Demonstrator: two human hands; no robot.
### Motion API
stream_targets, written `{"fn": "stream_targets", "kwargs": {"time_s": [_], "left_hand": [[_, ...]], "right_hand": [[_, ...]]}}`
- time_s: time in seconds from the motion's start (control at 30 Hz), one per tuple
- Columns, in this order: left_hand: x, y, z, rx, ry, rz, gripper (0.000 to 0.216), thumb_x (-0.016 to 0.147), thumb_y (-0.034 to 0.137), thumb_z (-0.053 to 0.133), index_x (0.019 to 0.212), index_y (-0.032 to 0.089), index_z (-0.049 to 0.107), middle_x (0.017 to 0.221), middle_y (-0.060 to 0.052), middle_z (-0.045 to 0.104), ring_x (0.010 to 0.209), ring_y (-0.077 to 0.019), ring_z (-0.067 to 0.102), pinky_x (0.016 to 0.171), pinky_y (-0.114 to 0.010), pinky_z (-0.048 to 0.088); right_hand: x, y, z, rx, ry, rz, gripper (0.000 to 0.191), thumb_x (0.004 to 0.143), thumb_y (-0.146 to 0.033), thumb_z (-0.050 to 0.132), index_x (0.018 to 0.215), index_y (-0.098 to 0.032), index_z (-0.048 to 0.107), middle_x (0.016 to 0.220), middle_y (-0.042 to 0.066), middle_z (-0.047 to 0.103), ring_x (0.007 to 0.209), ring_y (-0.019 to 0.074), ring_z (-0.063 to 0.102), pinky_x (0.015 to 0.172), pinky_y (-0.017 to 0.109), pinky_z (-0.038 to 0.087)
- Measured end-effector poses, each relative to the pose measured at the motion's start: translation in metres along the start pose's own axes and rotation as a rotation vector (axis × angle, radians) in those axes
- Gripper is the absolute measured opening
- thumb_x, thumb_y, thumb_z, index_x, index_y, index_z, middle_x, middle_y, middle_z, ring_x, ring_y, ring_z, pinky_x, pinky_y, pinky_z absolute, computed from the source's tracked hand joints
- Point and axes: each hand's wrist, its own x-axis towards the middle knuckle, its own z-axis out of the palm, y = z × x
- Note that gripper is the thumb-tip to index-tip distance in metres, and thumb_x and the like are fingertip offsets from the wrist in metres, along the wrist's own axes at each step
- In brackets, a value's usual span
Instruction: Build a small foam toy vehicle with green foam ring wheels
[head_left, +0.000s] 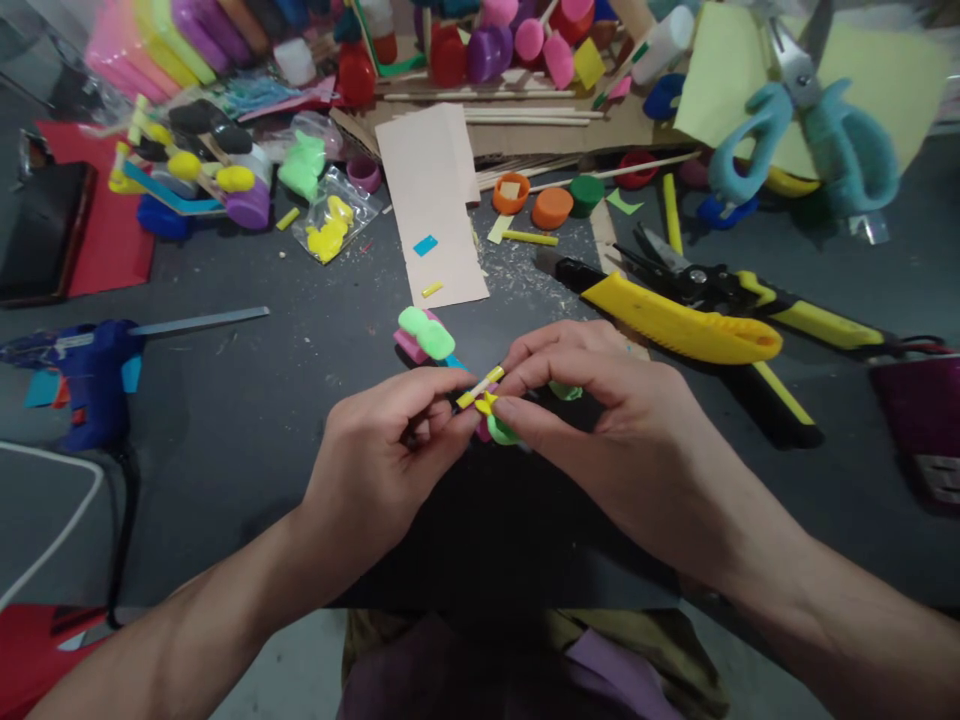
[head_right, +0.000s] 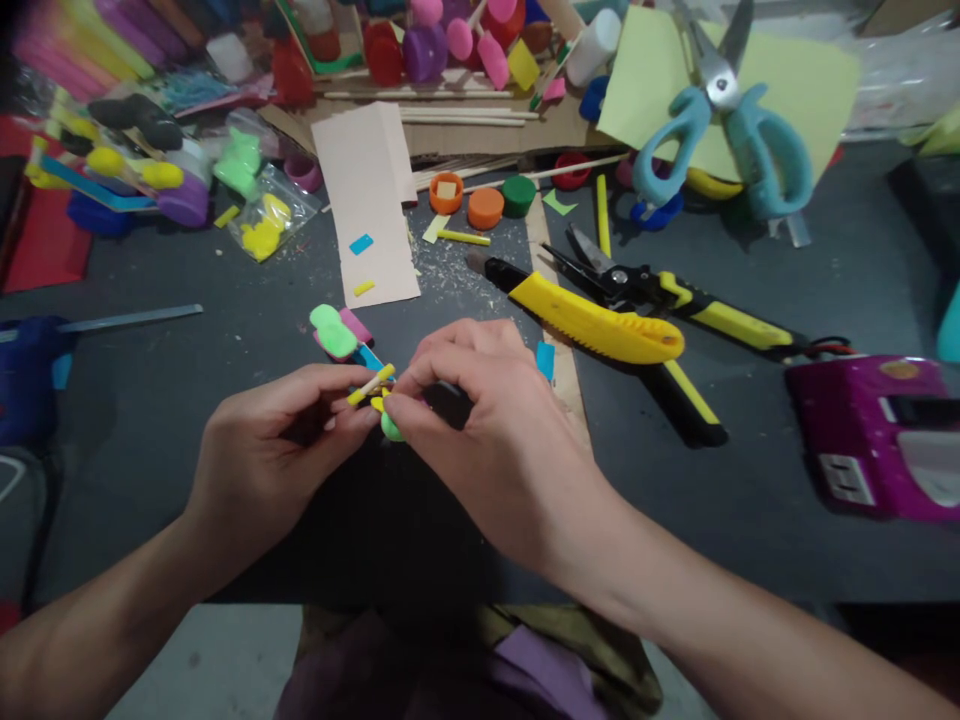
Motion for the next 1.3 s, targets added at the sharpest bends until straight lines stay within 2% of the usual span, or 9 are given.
{"fn": "stream_targets", "kwargs": {"time_s": [0.3,0.43,0.7,0.9,1.13,1.3], "left_hand": [[0.000,0.002,-0.001,0.043,-0.011,0.043,0.014,0.093,0.023,0.062,0.100,0.019,0.073,0.084,0.000,0.074,0.065,-0.0094,0.060,0.065,-0.020,0.047],[0.000,0.001,-0.001,0.055,-0.006,0.056,0.014,0.094,0.022,0.062,0.102,0.018,0.073,0.093,-0.002,0.078,0.073,-0.0110,0.065,0.067,-0.020,0.048],[0.000,-0.004,0.000,0.047,0.045,0.181,0.012,0.092,0.016,0.063,0.096,0.017,0.074,0.087,0.001,0.076,0.072,-0.0081,0.064,0.068,-0.016,0.047],[0.001,-0.004,0.000,0.076,0.051,0.191,0.010,0.091,0.013,0.064,0.094,0.015,0.073,0.083,0.002,0.074,0.071,-0.0069,0.064,0.067,-0.014,0.046],[0.001,-0.005,0.001,0.077,0.064,0.199,0.011,0.089,0.012,0.066,0.097,0.015,0.072,0.082,0.002,0.073,0.069,-0.0063,0.063,0.065,-0.014,0.046],[0.001,-0.006,0.002,0.074,0.060,0.189,0.011,0.089,0.011,0.065,0.097,0.015,0.072,0.082,0.002,0.073,0.070,-0.0068,0.063,0.064,-0.015,0.046]], "right_hand": [[0.000,-0.001,0.000,0.005,-0.005,-0.005,0.014,0.085,-0.024,0.068,0.071,-0.025,0.070,0.097,0.001,0.071,0.098,0.0227,0.062,0.089,0.045,0.044],[0.002,-0.001,-0.001,0.007,-0.028,0.008,0.015,0.085,-0.023,0.068,0.071,-0.025,0.069,0.095,0.000,0.070,0.099,0.0220,0.061,0.088,0.042,0.044],[0.005,-0.003,0.000,-0.005,-0.023,0.020,0.017,0.085,-0.023,0.068,0.067,-0.025,0.067,0.091,0.000,0.070,0.096,0.0210,0.061,0.087,0.039,0.044],[0.005,-0.003,0.000,0.010,-0.024,0.015,0.018,0.085,-0.023,0.068,0.066,-0.025,0.067,0.090,0.000,0.071,0.096,0.0211,0.062,0.085,0.039,0.044],[-0.001,0.005,-0.006,0.044,-0.015,-0.057,0.010,0.090,-0.026,0.065,0.083,-0.027,0.072,0.090,-0.001,0.074,0.090,0.0196,0.065,0.079,0.036,0.048],[-0.006,0.008,-0.012,-0.101,-0.018,-0.172,0.007,0.087,-0.026,0.069,0.093,-0.025,0.072,0.102,0.005,0.073,0.101,0.0264,0.065,0.084,0.044,0.051]]}}
